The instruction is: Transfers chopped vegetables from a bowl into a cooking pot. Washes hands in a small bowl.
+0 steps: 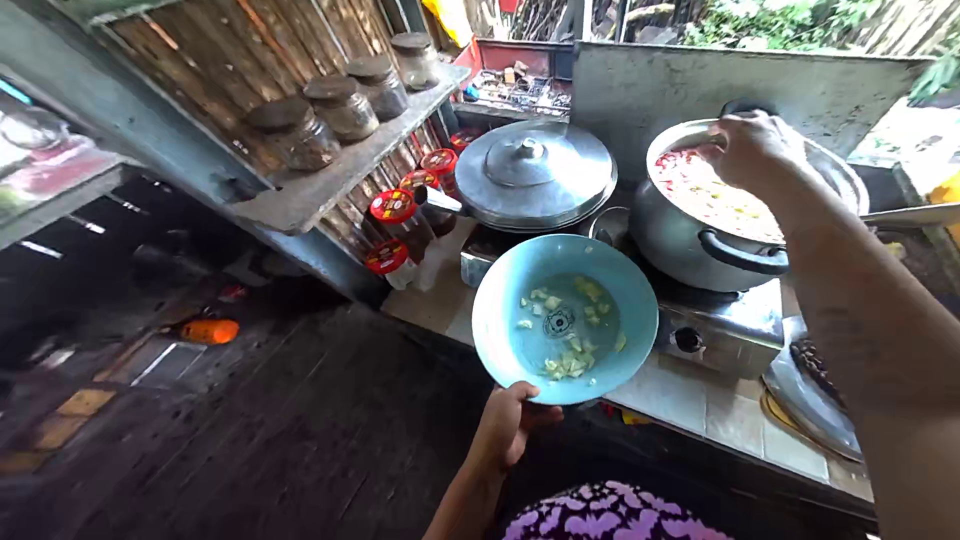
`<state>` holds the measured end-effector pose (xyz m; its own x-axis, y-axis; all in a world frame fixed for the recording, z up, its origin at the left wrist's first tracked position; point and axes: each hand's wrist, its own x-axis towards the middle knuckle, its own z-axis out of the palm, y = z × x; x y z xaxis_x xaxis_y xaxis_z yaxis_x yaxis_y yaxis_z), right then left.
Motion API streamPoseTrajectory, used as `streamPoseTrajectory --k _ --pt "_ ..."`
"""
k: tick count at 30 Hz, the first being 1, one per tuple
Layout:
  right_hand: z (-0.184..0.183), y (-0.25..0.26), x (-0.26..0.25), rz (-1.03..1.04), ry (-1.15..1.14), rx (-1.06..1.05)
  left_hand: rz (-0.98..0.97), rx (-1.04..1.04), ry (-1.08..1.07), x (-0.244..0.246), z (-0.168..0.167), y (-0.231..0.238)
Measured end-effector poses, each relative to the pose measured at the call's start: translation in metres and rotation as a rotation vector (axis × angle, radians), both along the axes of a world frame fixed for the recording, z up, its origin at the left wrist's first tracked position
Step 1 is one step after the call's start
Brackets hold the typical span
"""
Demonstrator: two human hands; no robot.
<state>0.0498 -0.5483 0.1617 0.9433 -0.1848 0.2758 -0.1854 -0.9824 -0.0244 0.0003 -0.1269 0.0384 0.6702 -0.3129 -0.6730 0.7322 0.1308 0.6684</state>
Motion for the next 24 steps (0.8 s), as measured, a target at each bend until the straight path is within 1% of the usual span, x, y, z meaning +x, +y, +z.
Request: streamPoseTrajectory --k 1,2,3,4,5,6,7,8,10,11,12,13,15,16,17,18,19,20,22,24 --pt "0.020 0.044 0.001 -0.069 0.105 0.232 -0.001 -0.004 -0.005 0.000 0.001 0.001" --pt "0.022 0.088 0.002 -0.072 0.125 0.392 -0.006 -0.004 -0.014 0.000 0.001 0.001" --pt "0.016 0.125 0.001 0.001 0.219 0.515 -0.015 -0.002 -0.028 -0.001 0.002 0.002" --pt "-0.005 0.146 0.005 0.137 0.324 0.545 -0.027 -0.007 -0.039 -0.001 0.001 0.003" --pt "-0.040 0.155 0.015 0.277 0.410 0.521 -0.038 -0.015 -0.045 -0.002 0.000 0.005" --pt "-0.072 0.164 0.027 0.325 0.481 0.500 -0.040 -0.021 -0.048 -0.003 0.000 0.006" --pt "-0.098 0.176 0.039 0.274 0.531 0.497 -0.042 -0.030 -0.048 -0.005 0.001 0.008" --pt "-0.119 0.191 0.046 0.201 0.535 0.529 -0.047 -0.046 -0.048 -0.006 0.001 0.009" --pt "-0.144 0.226 0.048 0.146 0.467 0.603 -0.047 -0.064 -0.052 -0.006 0.001 0.012" --pt "-0.151 0.242 0.044 0.189 0.458 0.602 -0.049 -0.060 -0.059 -0.005 0.001 0.014" --pt "-0.153 0.255 0.037 0.281 0.480 0.583 -0.052 -0.052 -0.065 -0.004 0.000 0.015" --pt "-0.150 0.264 0.029 0.397 0.563 0.565 -0.058 -0.042 -0.069 -0.002 -0.002 0.017" --pt "-0.134 0.270 0.014 0.626 0.822 0.513 -0.061 -0.016 -0.067 0.001 -0.005 0.020" --pt "-0.120 0.266 0.009 0.673 0.931 0.513 -0.060 -0.011 -0.064 0.002 -0.007 0.022" --pt "-0.108 0.259 0.009 0.662 0.945 0.529 -0.062 -0.011 -0.071 0.003 -0.009 0.024" --pt "-0.108 0.247 0.014 0.633 0.834 0.538 -0.065 -0.014 -0.081 0.003 -0.010 0.026" --pt "-0.118 0.233 0.023 0.585 0.670 0.499 -0.065 -0.020 -0.089 0.003 -0.011 0.028" --pt "-0.128 0.220 0.032 0.494 0.578 0.420 -0.060 -0.025 -0.098 0.002 -0.013 0.029" --pt "-0.139 0.204 0.040 0.275 0.610 0.287 -0.049 -0.051 -0.110 0.001 -0.014 0.029" --pt "-0.144 0.202 0.030 0.158 0.691 0.278 -0.031 -0.070 -0.107 0.002 -0.016 0.027"
